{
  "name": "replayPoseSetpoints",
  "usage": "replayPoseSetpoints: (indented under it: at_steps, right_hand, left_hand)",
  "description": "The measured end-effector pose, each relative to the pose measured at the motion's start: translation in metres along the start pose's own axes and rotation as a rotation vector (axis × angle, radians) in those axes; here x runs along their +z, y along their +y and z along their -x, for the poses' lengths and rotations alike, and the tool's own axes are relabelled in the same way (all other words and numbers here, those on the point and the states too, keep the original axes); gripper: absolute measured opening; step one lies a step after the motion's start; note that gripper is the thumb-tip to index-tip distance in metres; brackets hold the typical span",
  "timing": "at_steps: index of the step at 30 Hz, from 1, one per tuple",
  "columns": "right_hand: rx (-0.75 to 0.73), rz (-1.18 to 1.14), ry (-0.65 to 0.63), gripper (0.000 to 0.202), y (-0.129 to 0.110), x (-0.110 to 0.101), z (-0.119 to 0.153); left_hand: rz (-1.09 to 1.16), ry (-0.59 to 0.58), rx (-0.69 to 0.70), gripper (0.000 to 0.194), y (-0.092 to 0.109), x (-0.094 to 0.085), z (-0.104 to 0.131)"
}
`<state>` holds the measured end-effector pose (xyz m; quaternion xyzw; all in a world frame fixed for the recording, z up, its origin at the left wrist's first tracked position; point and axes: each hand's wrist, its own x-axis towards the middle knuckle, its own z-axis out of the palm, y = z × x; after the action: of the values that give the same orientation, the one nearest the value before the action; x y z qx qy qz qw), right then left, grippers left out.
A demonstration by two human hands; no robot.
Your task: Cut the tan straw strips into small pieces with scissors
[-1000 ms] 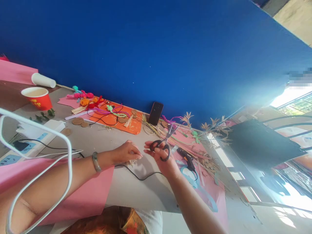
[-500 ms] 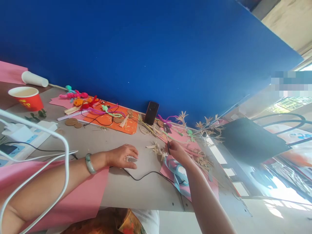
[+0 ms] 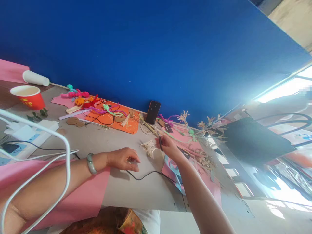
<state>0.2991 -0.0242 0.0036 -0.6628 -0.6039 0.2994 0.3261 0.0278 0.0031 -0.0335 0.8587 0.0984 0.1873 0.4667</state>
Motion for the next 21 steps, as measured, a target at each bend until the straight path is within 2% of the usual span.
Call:
replayPoseSetpoints:
  at_steps: [4, 7, 12, 21]
  right_hand:
    - [-0.076, 0.123, 0.07, 0.022, 0.0, -0.014, -0.002]
    - [-0.132, 0.287, 0.022, 0.016, -0.002, -0.016, 0.005]
    - [-0.152, 0.385, -0.096, 0.009, -0.005, -0.005, 0.02]
    - [-0.111, 0.426, -0.011, 0.011, 0.003, 0.013, 0.022]
  left_hand:
    - [0.016, 0.027, -0.048, 0.038, 0.001, -0.001, -0.001]
    - [0.0, 0.066, -0.076, 0.035, 0.001, -0.003, -0.002]
    - [-0.044, 0.128, -0.069, 0.034, -0.001, -0.005, -0.003]
    - [0.016, 0.124, -0.103, 0.042, 0.005, -0.007, -0.003]
